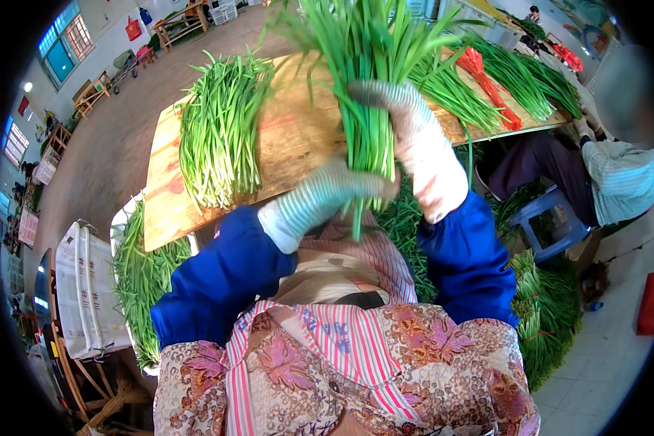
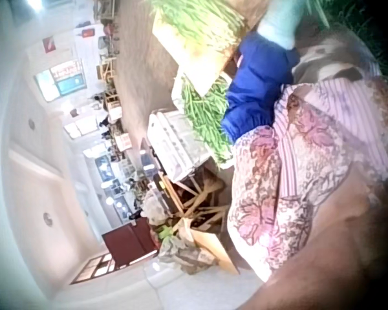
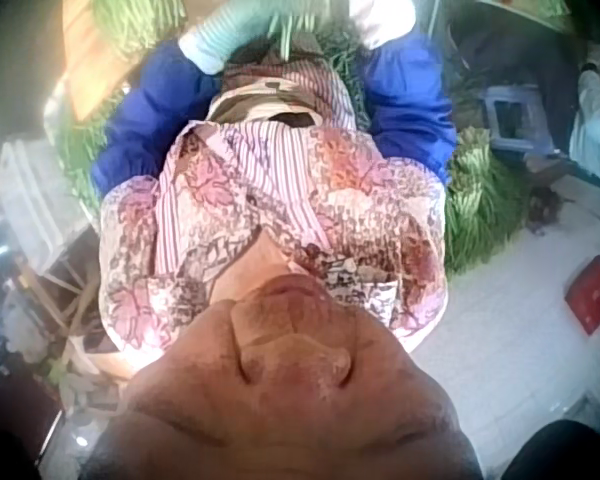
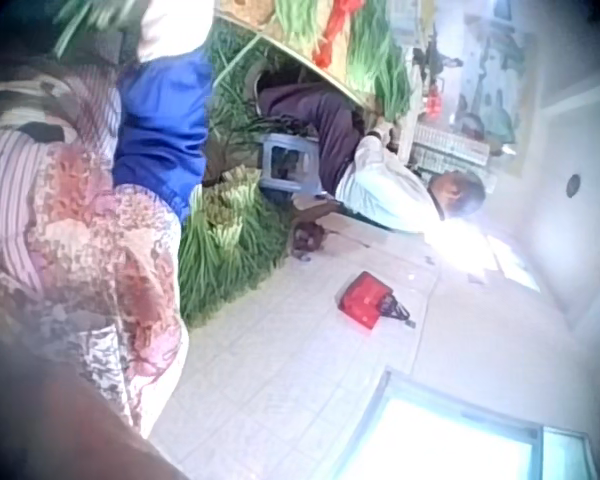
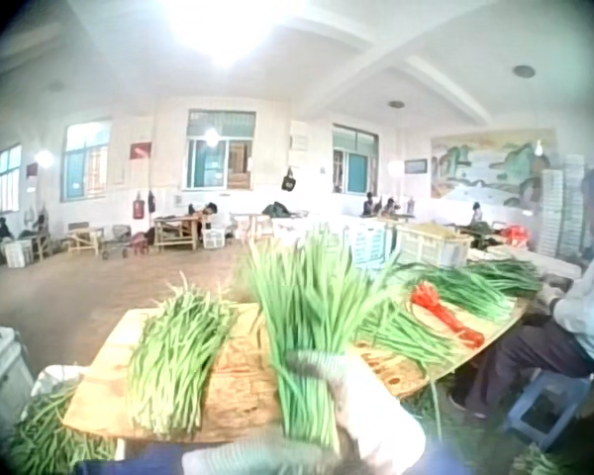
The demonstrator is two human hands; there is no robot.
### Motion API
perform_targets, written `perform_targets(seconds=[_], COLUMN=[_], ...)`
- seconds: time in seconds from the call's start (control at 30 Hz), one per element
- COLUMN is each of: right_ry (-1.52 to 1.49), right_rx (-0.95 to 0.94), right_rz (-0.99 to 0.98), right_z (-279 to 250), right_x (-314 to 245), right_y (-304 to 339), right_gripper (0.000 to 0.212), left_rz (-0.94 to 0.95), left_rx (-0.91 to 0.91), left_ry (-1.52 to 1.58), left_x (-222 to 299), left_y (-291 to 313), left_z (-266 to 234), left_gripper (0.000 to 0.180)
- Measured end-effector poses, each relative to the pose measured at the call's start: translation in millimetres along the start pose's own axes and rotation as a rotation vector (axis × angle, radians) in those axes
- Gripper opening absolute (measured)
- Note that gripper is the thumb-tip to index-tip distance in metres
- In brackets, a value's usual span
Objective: The person bundles bunches of long green stalks together on a wooden table by hand, occasionally using a red band to tie them. They move finished bundles from a crate to the table, sort through the stalks, and place tied bundles into a separate white bin.
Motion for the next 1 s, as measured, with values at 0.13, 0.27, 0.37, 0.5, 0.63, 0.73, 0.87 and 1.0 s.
perform_targets(seconds=[0.13,0.27,0.37,0.5,0.63,0.73,0.87,1.0], right_ry=[0.132,0.165,0.165,0.147,0.108,0.097,0.476,1.013], right_rx=[-0.041,-0.019,0.017,0.032,0.147,0.096,0.147,0.5], right_rz=[-0.209,-0.249,-0.344,-0.33,-0.212,0.037,0.078,-0.254], right_z=[-2.6,-14.7,-18.3,-30.2,-47.1,-59.0,-98.9,-147.4], right_x=[-35.8,-37.3,-47.7,-53.9,-16.1,34.7,78.3,23.2], right_y=[-24.0,-26.4,-33.8,-45.0,-49.7,-49.0,-57.7,-15.2], right_gripper=[0.025,0.027,0.028,0.029,0.028,0.03,0.049,0.064], left_rz=[0.209,0.246,0.317,0.337,0.116,-0.056,-0.196,-0.161], left_rx=[-0.053,-0.064,-0.08,-0.086,-0.179,-0.148,0.005,0.095], left_ry=[0.111,0.019,0.024,-0.075,0.222,0.309,0.46,0.603], left_x=[46.3,46.4,53.6,69.1,24.9,-16.5,-63.7,-76.1], left_y=[-10.9,-30.0,-43.5,-59.1,-71.7,-68.7,-65.8,-69.1], left_z=[20.6,16.9,11.6,11.0,-0.5,1.4,-4.0,-7.4], left_gripper=[0.034,0.037,0.034,0.037,0.041,0.039,0.032,0.025])
Point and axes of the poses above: each hand's wrist, its own y-axis away from the middle knuckle, its own z-axis out of the palm, x = y × z, the point moved 10 cm from there along -y, towards the middle knuckle, and after that the axes turned 7 degrees about y, right-handed, at the moved point
